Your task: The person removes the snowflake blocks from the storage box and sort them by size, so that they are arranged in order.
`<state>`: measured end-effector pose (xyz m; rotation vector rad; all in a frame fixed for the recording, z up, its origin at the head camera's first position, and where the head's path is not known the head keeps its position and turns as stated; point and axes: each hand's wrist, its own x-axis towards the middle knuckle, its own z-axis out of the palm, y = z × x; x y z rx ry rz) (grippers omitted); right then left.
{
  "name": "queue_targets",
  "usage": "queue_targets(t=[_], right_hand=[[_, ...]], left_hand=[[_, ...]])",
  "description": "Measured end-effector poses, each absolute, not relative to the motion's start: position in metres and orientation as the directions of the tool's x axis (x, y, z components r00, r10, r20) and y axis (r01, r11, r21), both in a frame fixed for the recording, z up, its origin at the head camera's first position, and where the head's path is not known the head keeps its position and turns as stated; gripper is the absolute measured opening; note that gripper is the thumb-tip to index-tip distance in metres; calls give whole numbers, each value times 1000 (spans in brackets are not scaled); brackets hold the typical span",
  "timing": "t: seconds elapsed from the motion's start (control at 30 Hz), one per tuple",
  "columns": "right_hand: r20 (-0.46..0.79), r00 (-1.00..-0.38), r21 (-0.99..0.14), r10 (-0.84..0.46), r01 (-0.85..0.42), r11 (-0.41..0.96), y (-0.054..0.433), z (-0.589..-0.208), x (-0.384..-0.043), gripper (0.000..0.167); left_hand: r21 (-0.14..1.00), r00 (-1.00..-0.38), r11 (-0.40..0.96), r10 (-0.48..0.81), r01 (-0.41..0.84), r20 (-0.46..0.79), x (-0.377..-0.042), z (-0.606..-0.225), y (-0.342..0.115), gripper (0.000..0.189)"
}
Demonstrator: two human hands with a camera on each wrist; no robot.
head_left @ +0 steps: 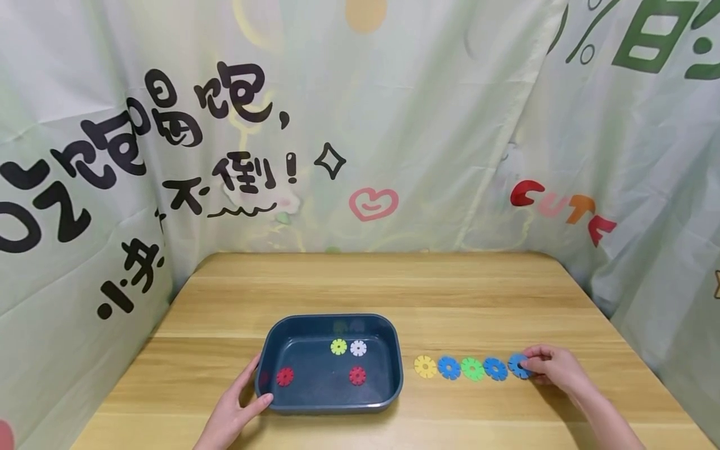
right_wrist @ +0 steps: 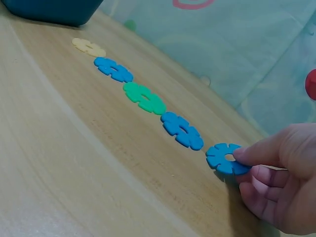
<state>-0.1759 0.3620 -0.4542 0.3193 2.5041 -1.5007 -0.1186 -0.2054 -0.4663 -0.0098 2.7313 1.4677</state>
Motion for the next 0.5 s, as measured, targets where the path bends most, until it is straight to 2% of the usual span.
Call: queue_targets(t=[0.23,0.5], right_hand=[[-214,-973,-763,84,220,609,359,-454,-175,25],[-182,-979,-736,96,200,646,356,-455,-175,24]], left_hand=[[845,-1000,535,23,12,-1,-119,-466,-205,74],[845,-1000,534,26,6,-9,-119,-467,-206,74]])
